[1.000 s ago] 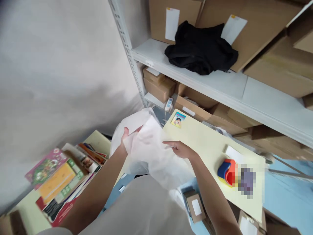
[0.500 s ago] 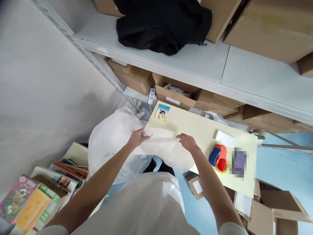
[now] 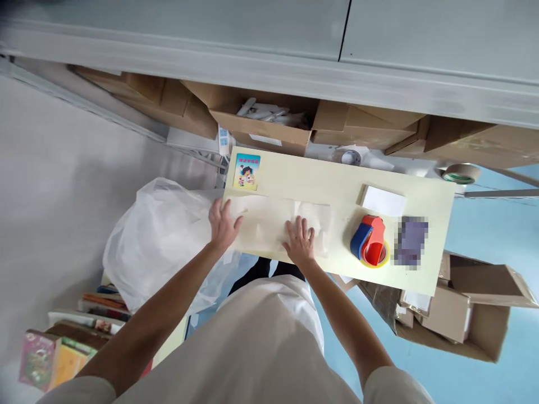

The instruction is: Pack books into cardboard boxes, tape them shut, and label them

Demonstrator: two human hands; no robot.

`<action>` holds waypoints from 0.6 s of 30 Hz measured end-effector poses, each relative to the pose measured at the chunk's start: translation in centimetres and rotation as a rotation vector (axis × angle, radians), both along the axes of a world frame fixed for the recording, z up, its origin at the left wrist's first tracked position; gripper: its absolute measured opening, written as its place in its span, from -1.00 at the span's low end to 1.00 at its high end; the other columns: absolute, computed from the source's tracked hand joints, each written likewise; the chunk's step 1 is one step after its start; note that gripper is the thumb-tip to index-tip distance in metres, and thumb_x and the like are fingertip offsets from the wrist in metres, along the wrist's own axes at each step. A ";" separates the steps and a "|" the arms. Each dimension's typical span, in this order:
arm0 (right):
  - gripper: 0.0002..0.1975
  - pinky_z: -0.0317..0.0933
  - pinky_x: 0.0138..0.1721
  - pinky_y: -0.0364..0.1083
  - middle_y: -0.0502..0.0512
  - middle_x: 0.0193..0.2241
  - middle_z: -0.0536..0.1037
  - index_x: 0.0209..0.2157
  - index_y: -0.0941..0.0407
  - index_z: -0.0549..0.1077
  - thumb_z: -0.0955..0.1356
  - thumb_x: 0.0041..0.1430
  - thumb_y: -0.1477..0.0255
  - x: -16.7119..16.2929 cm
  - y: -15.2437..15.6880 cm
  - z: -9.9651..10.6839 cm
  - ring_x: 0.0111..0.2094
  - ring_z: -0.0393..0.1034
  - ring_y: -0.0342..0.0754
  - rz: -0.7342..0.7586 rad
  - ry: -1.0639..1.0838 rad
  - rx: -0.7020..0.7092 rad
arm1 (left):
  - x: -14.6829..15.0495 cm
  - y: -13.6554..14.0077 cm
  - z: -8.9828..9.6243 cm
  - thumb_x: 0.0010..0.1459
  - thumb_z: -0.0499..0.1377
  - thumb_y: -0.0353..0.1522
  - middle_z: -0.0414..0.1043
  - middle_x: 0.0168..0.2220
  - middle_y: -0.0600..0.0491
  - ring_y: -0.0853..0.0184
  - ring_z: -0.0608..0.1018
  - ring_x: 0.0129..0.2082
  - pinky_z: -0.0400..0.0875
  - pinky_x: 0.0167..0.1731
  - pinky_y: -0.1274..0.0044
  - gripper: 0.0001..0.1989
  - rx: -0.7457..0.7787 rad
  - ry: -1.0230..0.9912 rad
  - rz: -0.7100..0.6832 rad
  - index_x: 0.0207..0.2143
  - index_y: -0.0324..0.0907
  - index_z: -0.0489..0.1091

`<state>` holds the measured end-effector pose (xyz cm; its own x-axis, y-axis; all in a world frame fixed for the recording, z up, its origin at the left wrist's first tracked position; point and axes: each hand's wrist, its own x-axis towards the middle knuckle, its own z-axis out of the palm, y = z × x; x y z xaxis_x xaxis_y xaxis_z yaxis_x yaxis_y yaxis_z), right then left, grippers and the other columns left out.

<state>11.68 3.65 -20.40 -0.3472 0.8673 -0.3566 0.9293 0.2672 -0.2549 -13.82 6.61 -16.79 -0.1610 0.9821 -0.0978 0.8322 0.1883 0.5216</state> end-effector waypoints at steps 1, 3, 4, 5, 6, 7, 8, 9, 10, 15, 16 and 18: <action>-0.28 -0.23 0.17 0.33 0.38 0.33 -0.22 0.30 0.12 -0.05 0.28 0.18 0.28 -0.1 -0.3 0.0 0.31 -0.32 0.33 -0.013 0.002 -0.002 | 0.9 -0.2 0.2 0.15 0.11 -0.23 -0.12 0.30 -0.29 -0.05 -0.12 0.32 -0.24 0.21 0.09 -0.41 -0.011 -0.018 -0.113 0.19 -0.25 0.10; -0.27 -0.21 0.17 0.32 0.39 0.33 -0.21 0.30 0.13 -0.05 0.30 0.16 0.31 -0.3 -0.6 0.4 0.32 -0.32 0.32 -0.038 0.002 -0.010 | 2.6 -0.8 0.0 0.14 0.12 -0.25 -0.16 0.33 -0.22 -0.01 -0.15 0.33 -0.30 0.23 0.11 -0.39 -0.089 -0.044 -0.324 0.22 -0.19 0.08; -0.27 -0.20 0.17 0.32 0.38 0.33 -0.21 0.29 0.12 -0.04 0.30 0.15 0.31 -0.4 -0.6 0.7 0.32 -0.33 0.32 -0.055 0.003 -0.015 | 3.1 -1.2 -0.4 0.13 0.14 -0.26 -0.19 0.34 -0.21 0.00 -0.16 0.33 -0.30 0.23 0.11 -0.37 -0.138 -0.040 -0.380 0.23 -0.18 0.07; -0.27 -0.20 0.17 0.33 0.37 0.33 -0.20 0.29 0.11 -0.03 0.31 0.15 0.31 -0.5 -0.5 1.0 0.32 -0.34 0.33 -0.077 0.009 -0.020 | 3.4 -1.6 -0.9 0.11 0.15 -0.27 -0.22 0.34 -0.22 -0.01 -0.18 0.33 -0.30 0.23 0.10 -0.34 -0.184 -0.021 -0.391 0.24 -0.18 0.06; -0.27 -0.19 0.17 0.34 0.36 0.33 -0.20 0.29 0.10 -0.02 0.31 0.14 0.30 -0.7 -0.2 1.4 0.32 -0.35 0.33 -0.100 0.024 -0.026 | 3.5 -2.1 -1.4 0.10 0.17 -0.27 -0.25 0.35 -0.24 -0.03 -0.20 0.33 -0.29 0.22 0.09 -0.31 -0.224 0.007 -0.371 0.25 -0.20 0.05; -0.28 -0.18 0.16 0.34 0.35 0.33 -0.19 0.28 0.11 -0.01 0.30 0.15 0.28 -1.0 0.4 1.8 0.32 -0.36 0.33 -0.122 0.055 -0.031 | 3.3 -2.4 -1.9 0.08 0.19 -0.26 -0.27 0.34 -0.26 -0.06 -0.22 0.33 -0.29 0.21 0.07 -0.29 -0.254 0.032 -0.342 0.25 -0.22 0.04; -0.30 -0.17 0.17 0.34 0.35 0.33 -0.18 0.28 0.12 0.01 0.29 0.16 0.27 -1.5 1.3 2.2 0.32 -0.36 0.32 -0.139 0.104 -0.037 | 2.9 -2.6 -2.2 0.07 0.20 -0.26 -0.27 0.34 -0.28 -0.07 -0.23 0.33 -0.28 0.21 0.05 -0.28 -0.272 0.043 -0.319 0.25 -0.24 0.04; -0.33 -0.16 0.18 0.32 0.35 0.32 -0.15 0.27 0.13 0.04 0.27 0.17 0.26 -2.1 2.5 2.5 0.32 -0.35 0.31 -0.150 0.175 -0.043 | 2.3 -2.7 -2.4 0.07 0.20 -0.25 -0.27 0.34 -0.28 -0.08 -0.23 0.33 -0.27 0.20 0.05 -0.27 -0.277 0.034 -0.306 0.24 -0.24 0.05; -0.36 -0.14 0.19 0.29 0.35 0.31 -0.11 0.26 0.15 0.06 0.26 0.18 0.27 -2.9 4.1 2.7 0.32 -0.31 0.28 -0.155 0.266 -0.055 | 1.7 -2.5 -2.5 0.07 0.20 -0.23 -0.27 0.34 -0.28 -0.07 -0.22 0.33 -0.26 0.21 0.06 -0.29 -0.267 0.006 -0.295 0.24 -0.23 0.06; -0.36 0.04 0.15 0.18 0.32 0.17 0.23 0.18 0.14 0.18 0.32 0.09 0.22 -8.9 12.9 2.1 0.20 0.09 0.16 -0.427 0.785 -0.304 | -1.7 2.9 -2.7 0.14 0.08 -0.07 -0.14 0.32 -0.27 0.05 -0.12 0.33 -0.12 0.23 0.21 -0.33 -0.035 -0.201 0.057 0.19 -0.27 0.10; -0.35 0.10 0.12 0.16 0.32 0.14 0.27 0.17 0.15 0.20 0.34 0.07 0.22 -10.1 14.2 1.8 0.16 0.17 0.14 -0.553 0.861 -0.418 | -2.2 4.5 -3.1 0.15 0.07 -0.05 -0.04 0.28 -0.30 0.05 -0.02 0.31 -0.08 0.23 0.24 -0.33 -0.012 -0.248 0.141 0.17 -0.30 0.11; -0.37 0.14 0.09 0.11 0.30 0.07 0.33 0.14 0.18 0.22 0.36 0.05 0.25 -11.9 15.9 1.1 0.10 0.25 0.08 -0.750 0.996 -0.585 | -3.1 7.5 -4.4 0.18 0.04 -0.06 0.17 0.17 -0.31 0.07 0.19 0.23 0.03 0.19 0.26 -0.40 -0.015 -0.336 0.249 0.11 -0.32 0.18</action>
